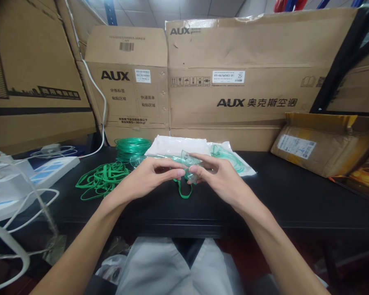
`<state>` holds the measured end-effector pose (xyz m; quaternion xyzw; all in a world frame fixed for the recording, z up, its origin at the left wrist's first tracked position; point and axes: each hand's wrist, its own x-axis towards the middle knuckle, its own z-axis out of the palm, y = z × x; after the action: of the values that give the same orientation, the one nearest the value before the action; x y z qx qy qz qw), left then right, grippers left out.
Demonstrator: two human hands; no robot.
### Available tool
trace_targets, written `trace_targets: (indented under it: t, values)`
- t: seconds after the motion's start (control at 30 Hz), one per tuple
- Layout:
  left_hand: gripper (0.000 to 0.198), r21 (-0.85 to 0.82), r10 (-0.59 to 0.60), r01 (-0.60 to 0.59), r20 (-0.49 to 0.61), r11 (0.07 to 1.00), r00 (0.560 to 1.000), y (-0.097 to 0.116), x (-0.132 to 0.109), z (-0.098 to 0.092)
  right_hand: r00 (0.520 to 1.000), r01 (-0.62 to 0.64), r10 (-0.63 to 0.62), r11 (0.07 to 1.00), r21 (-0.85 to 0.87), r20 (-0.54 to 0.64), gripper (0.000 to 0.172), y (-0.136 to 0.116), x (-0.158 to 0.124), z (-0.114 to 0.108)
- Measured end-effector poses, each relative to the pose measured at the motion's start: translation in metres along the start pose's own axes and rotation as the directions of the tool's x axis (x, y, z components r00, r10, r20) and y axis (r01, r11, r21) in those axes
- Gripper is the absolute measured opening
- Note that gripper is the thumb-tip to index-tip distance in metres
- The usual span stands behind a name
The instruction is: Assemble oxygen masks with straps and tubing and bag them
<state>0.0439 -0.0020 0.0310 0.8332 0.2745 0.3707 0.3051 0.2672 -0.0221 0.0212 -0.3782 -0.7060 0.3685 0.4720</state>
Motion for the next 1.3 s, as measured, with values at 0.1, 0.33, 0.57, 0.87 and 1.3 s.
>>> trace_targets:
  t: [0.1, 0.33, 0.57, 0.87, 1.3]
  values:
    - [0.029, -0.062, 0.01, -0.009, 0.02, 0.998, 1.0, 0.0, 0.0, 0.0, 1.0, -0.012, 0.012, 1.0, -0.017, 0.024, 0.055, -0.001, -0.001, 0.002]
    - [0.031, -0.056, -0.017, 0.016, -0.018, 0.998, 1.0, -0.001, 0.0, 0.002, 0.99, 0.104, -0.118, 0.982, -0.155, -0.082, 0.055, -0.003, -0.001, 0.002]
    - [0.03, -0.064, -0.023, 0.022, -0.013, 0.998, 1.0, -0.001, 0.001, 0.002, 0.948, 0.277, -0.303, 0.935, -0.221, -0.096, 0.01, -0.006, -0.004, 0.006]
    - [0.04, -0.066, -0.037, 0.036, -0.014, 0.997, 0.999, 0.003, 0.001, 0.006, 0.943, 0.295, -0.323, 0.924, -0.244, -0.081, 0.007, -0.006, -0.004, 0.005]
    - [0.036, 0.01, -0.061, 0.061, -0.02, 0.998, 0.998, 0.002, 0.003, 0.011, 0.915, 0.332, -0.402, 0.791, -0.513, -0.027, 0.017, -0.015, -0.009, 0.007]
